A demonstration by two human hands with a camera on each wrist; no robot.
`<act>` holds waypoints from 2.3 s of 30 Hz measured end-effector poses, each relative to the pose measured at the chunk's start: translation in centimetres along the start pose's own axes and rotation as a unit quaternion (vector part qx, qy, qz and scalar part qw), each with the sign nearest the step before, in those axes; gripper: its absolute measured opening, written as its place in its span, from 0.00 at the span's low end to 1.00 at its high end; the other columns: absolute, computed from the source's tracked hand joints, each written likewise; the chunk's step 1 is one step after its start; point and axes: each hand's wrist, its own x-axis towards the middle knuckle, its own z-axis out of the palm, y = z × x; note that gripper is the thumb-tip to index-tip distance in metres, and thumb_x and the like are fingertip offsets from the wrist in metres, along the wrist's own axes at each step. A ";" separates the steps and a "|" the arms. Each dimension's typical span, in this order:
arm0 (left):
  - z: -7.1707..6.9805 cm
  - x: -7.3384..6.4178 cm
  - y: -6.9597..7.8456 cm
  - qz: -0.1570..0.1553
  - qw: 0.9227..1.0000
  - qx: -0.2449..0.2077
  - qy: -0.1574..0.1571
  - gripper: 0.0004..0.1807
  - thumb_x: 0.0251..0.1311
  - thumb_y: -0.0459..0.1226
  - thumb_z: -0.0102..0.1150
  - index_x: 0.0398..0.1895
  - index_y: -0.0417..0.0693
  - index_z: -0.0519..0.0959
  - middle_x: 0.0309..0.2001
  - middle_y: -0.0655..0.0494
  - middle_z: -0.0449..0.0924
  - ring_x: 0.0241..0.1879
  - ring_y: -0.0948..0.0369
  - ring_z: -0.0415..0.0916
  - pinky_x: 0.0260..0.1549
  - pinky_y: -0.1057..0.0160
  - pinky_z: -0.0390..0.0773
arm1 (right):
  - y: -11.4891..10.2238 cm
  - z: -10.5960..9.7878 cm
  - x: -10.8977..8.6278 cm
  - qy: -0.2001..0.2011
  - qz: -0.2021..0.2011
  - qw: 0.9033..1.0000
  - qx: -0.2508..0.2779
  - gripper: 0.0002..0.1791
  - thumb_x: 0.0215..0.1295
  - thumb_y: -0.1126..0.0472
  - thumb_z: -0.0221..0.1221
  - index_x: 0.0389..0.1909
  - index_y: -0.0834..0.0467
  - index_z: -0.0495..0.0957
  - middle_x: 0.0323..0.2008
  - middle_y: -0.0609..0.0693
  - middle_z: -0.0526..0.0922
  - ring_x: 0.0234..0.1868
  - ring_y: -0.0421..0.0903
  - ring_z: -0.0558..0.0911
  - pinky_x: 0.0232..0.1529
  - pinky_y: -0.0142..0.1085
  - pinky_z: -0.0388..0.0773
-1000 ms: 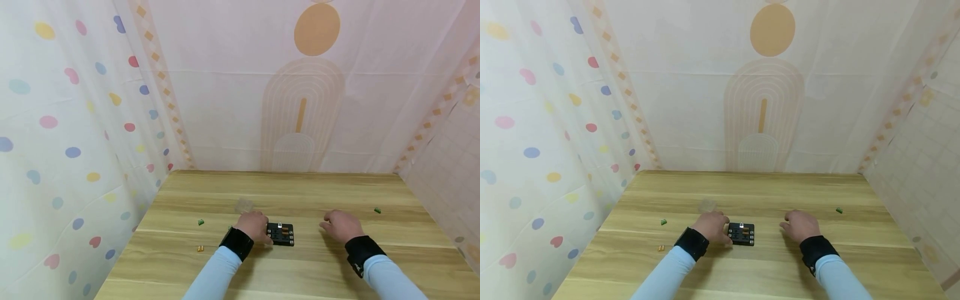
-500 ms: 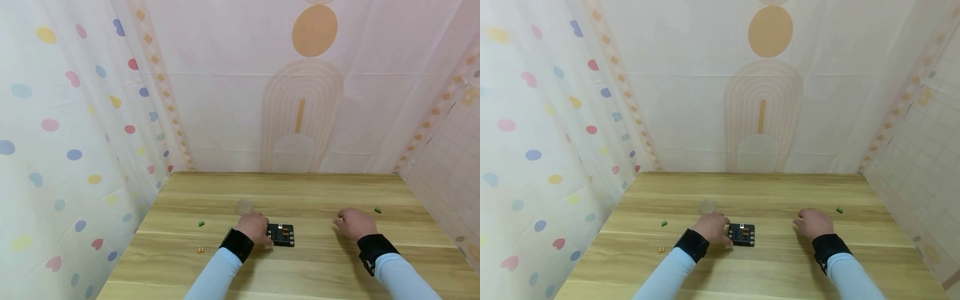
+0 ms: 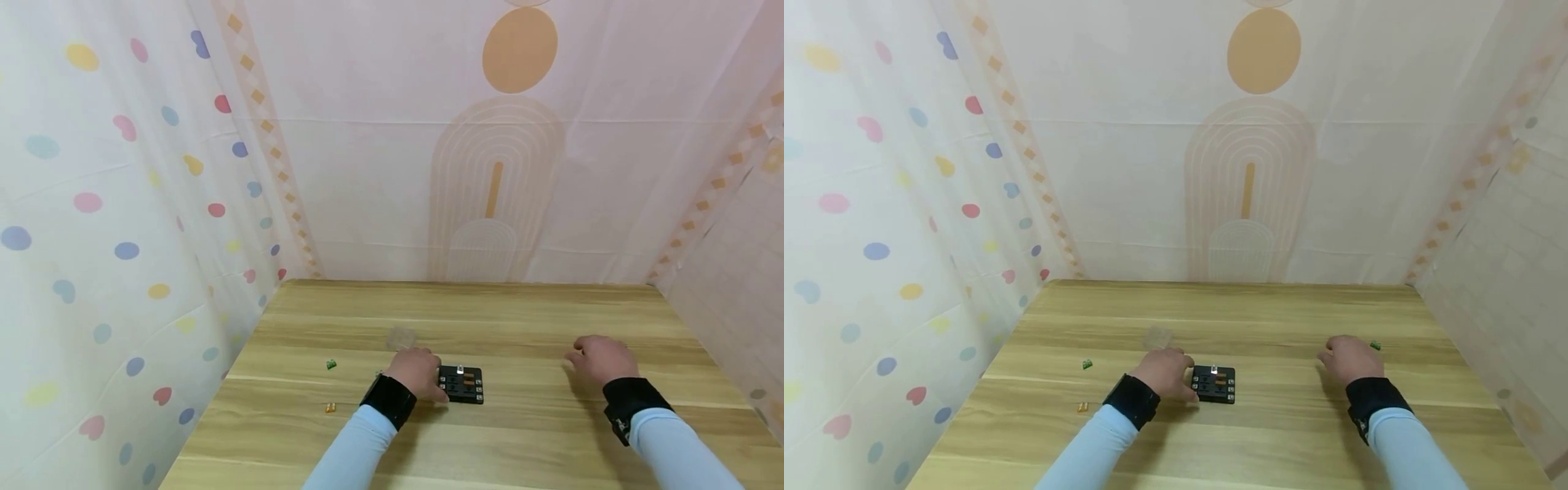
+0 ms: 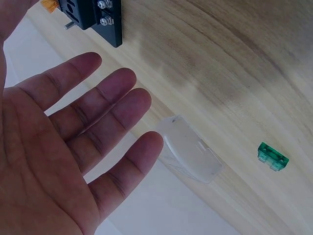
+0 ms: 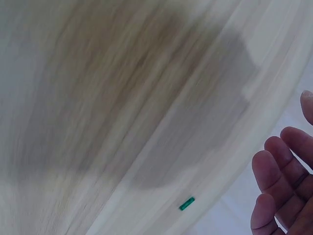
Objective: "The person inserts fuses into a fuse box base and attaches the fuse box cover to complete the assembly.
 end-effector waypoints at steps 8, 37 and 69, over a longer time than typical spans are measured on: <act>-0.4 -0.3 0.1 0.004 1.000 0.012 -0.001 0.31 0.39 0.62 0.76 0.42 0.52 0.86 0.40 0.58 0.84 0.39 0.60 0.80 0.36 0.61 0.80 | 2.1 -0.5 -0.1 -0.011 0.017 1.000 -0.002 0.20 0.67 0.55 0.59 0.45 0.71 0.81 0.44 0.69 0.82 0.44 0.67 0.81 0.42 0.58 0.77; -0.2 -0.7 0.1 -0.006 1.000 0.000 0.000 0.32 0.40 0.61 0.76 0.45 0.52 0.86 0.42 0.59 0.84 0.42 0.60 0.80 0.38 0.61 0.80 | 8.0 -3.4 -0.7 -0.067 0.113 0.991 0.003 0.30 0.68 0.50 0.57 0.54 0.75 0.73 0.52 0.76 0.75 0.50 0.74 0.74 0.43 0.62 0.74; 0.2 -1.0 0.0 -0.015 1.000 0.001 -0.010 0.33 0.39 0.61 0.77 0.46 0.53 0.86 0.43 0.58 0.84 0.43 0.59 0.80 0.41 0.59 0.80 | 8.8 -1.0 1.3 -0.040 0.106 0.994 -0.010 0.18 0.65 0.58 0.60 0.39 0.73 0.80 0.39 0.71 0.81 0.40 0.67 0.80 0.41 0.60 0.74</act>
